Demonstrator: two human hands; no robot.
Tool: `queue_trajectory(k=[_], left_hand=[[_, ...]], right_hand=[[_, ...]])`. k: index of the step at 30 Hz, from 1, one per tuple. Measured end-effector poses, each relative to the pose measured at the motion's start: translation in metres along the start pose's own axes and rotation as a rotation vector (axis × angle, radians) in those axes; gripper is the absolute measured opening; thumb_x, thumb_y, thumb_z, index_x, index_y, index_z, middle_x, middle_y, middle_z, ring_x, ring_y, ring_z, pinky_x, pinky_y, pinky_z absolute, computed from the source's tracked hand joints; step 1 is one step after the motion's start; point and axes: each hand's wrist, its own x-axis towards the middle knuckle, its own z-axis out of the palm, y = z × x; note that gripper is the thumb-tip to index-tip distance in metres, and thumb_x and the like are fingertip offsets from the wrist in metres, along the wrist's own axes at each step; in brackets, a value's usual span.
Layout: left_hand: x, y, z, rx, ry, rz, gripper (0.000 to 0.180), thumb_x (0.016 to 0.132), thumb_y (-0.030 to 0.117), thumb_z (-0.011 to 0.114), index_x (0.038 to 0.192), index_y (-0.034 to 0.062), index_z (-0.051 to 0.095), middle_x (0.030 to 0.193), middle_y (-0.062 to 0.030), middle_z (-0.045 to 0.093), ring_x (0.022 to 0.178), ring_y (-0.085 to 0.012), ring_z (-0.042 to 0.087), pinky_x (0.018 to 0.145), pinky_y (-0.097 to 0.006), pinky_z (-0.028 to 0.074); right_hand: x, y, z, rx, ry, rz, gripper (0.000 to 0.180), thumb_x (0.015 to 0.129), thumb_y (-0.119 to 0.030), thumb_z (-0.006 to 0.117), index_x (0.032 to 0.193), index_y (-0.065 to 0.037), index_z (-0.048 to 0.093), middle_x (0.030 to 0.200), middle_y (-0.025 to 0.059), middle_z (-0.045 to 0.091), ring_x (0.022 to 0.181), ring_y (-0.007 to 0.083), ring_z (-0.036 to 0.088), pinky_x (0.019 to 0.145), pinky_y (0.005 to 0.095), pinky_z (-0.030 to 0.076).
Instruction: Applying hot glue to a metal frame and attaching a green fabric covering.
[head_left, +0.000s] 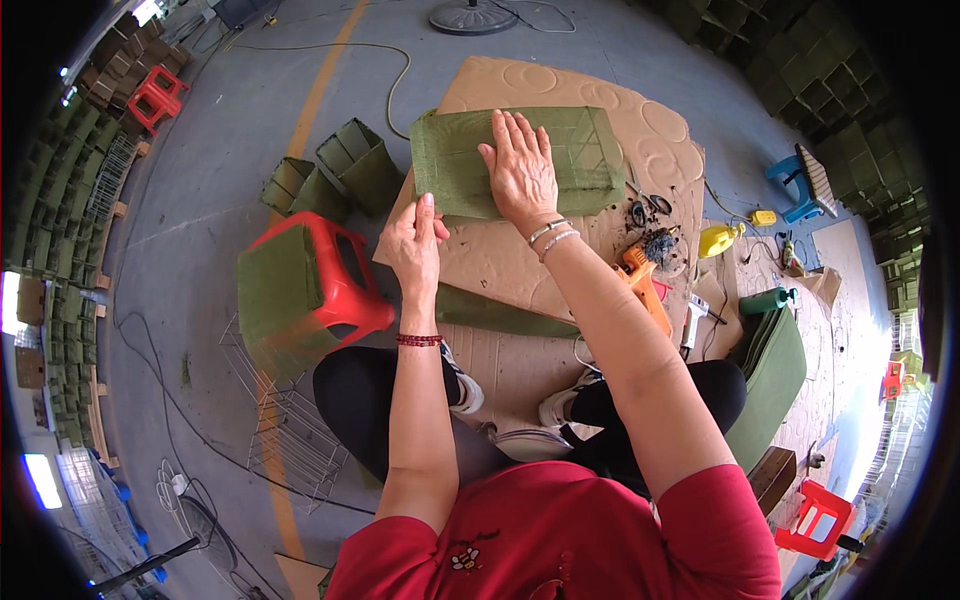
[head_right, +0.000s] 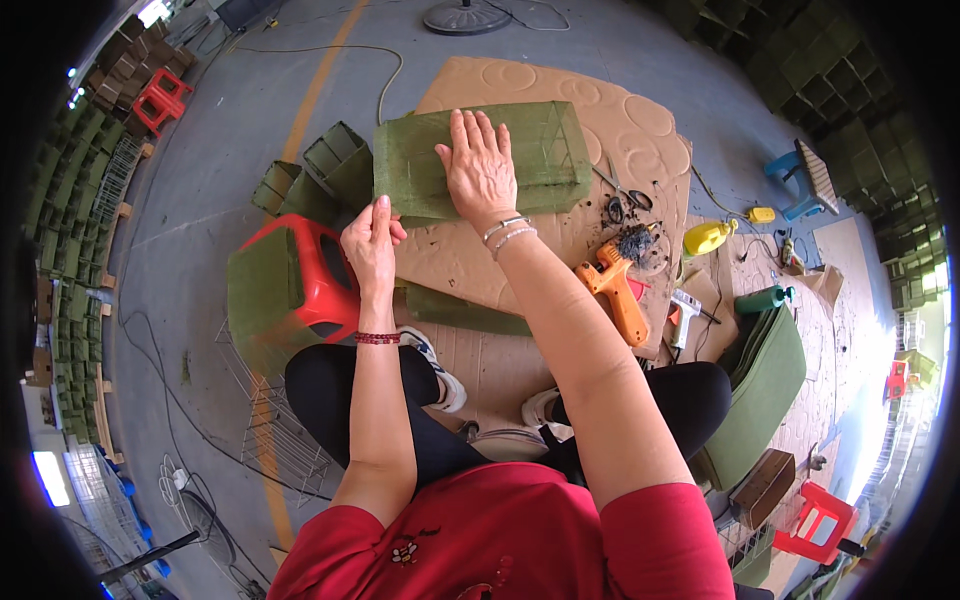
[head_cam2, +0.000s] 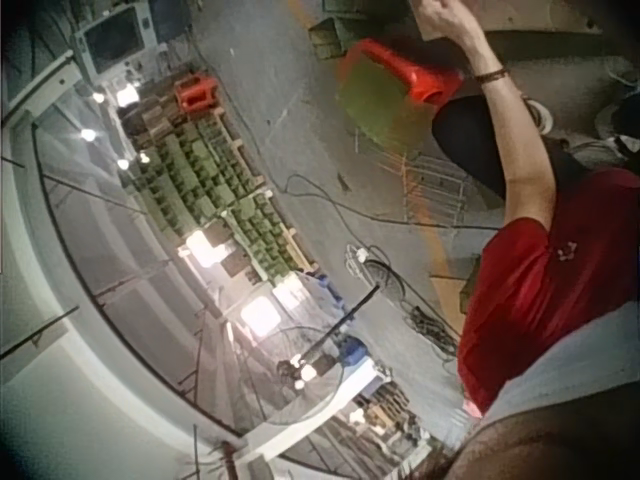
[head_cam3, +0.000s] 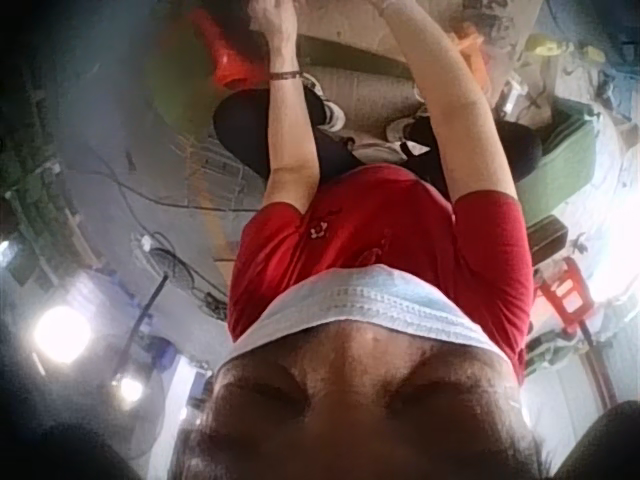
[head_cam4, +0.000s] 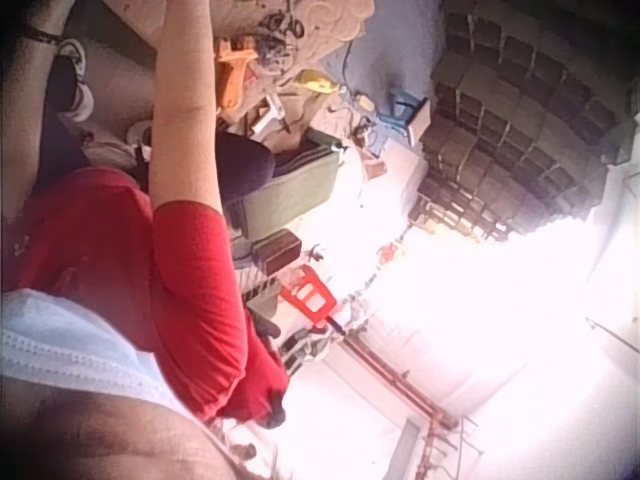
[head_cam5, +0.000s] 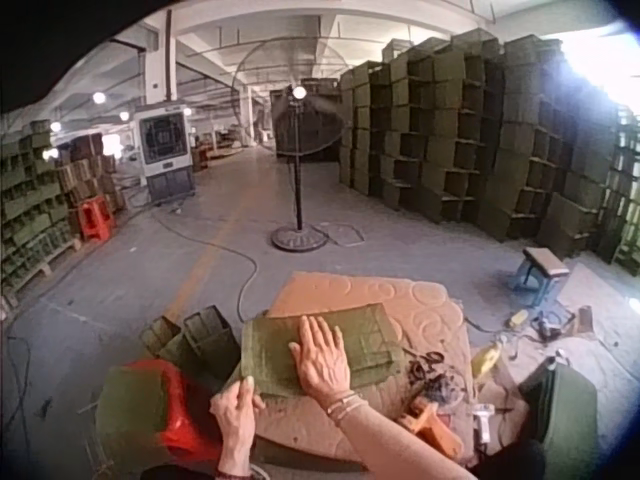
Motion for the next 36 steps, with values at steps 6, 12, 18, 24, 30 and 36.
queue_trajectory(k=[6,12,18,24,30,36], left_hand=[[-0.011,-0.016,0.002,-0.124,0.033,-0.026,0.04,0.098,0.031,0.057,0.076,-0.0019,0.064,0.055,-0.0009,0.055,0.051,-0.0049,0.048,0.049,-0.021,0.038],[-0.015,-0.029,0.006,-0.069,0.07,0.025,0.04,0.099,0.028,0.055,0.072,-0.0003,0.06,0.056,-0.0011,0.054,0.051,-0.006,0.048,0.05,-0.023,0.039],[-0.01,-0.033,0.009,0.004,0.109,0.088,0.039,0.099,0.027,0.055,0.07,0.0,0.058,0.056,-0.0017,0.054,0.051,-0.007,0.049,0.05,-0.025,0.041],[-0.003,-0.041,0.012,0.052,0.123,0.096,0.039,0.099,0.027,0.055,0.071,-0.0002,0.058,0.056,-0.0023,0.055,0.052,-0.0075,0.05,0.051,-0.026,0.042],[-0.004,-0.038,0.012,0.02,0.138,0.11,0.038,0.099,0.027,0.056,0.072,-0.0005,0.058,0.055,-0.002,0.054,0.051,-0.0071,0.049,0.05,-0.025,0.04],[-0.005,-0.027,0.015,0.009,0.166,0.101,0.04,0.1,0.027,0.054,0.071,-0.0008,0.057,0.055,-0.0015,0.053,0.051,-0.007,0.047,0.05,-0.024,0.039]], right_hand=[[-0.002,0.001,0.002,-0.013,0.021,-0.023,0.049,0.098,-0.031,0.045,0.137,-0.001,0.042,0.138,0.0149,0.049,0.134,0.0299,0.039,0.112,0.0482,0.027],[0.0,0.003,0.005,-0.011,0.034,-0.028,0.047,0.098,-0.03,0.046,0.134,0.0,0.044,0.137,0.0138,0.05,0.133,0.0283,0.04,0.112,0.047,0.027],[0.005,0.004,0.01,-0.001,0.025,-0.012,0.044,0.098,-0.029,0.045,0.131,0.0,0.047,0.135,0.0132,0.052,0.132,0.0278,0.041,0.112,0.0468,0.028],[0.011,0.006,0.013,-0.005,0.005,0.006,0.043,0.099,-0.028,0.045,0.13,0.0,0.048,0.134,0.0129,0.053,0.131,0.0279,0.043,0.111,0.0477,0.029],[0.012,0.005,0.013,0.0,0.001,-0.006,0.041,0.099,-0.027,0.045,0.129,0.0,0.05,0.134,0.0131,0.054,0.131,0.0275,0.043,0.111,0.0473,0.029],[0.011,0.008,0.016,-0.008,0.011,0.002,0.041,0.098,-0.026,0.045,0.129,0.0,0.05,0.134,0.0134,0.054,0.131,0.0278,0.043,0.111,0.047,0.029]])
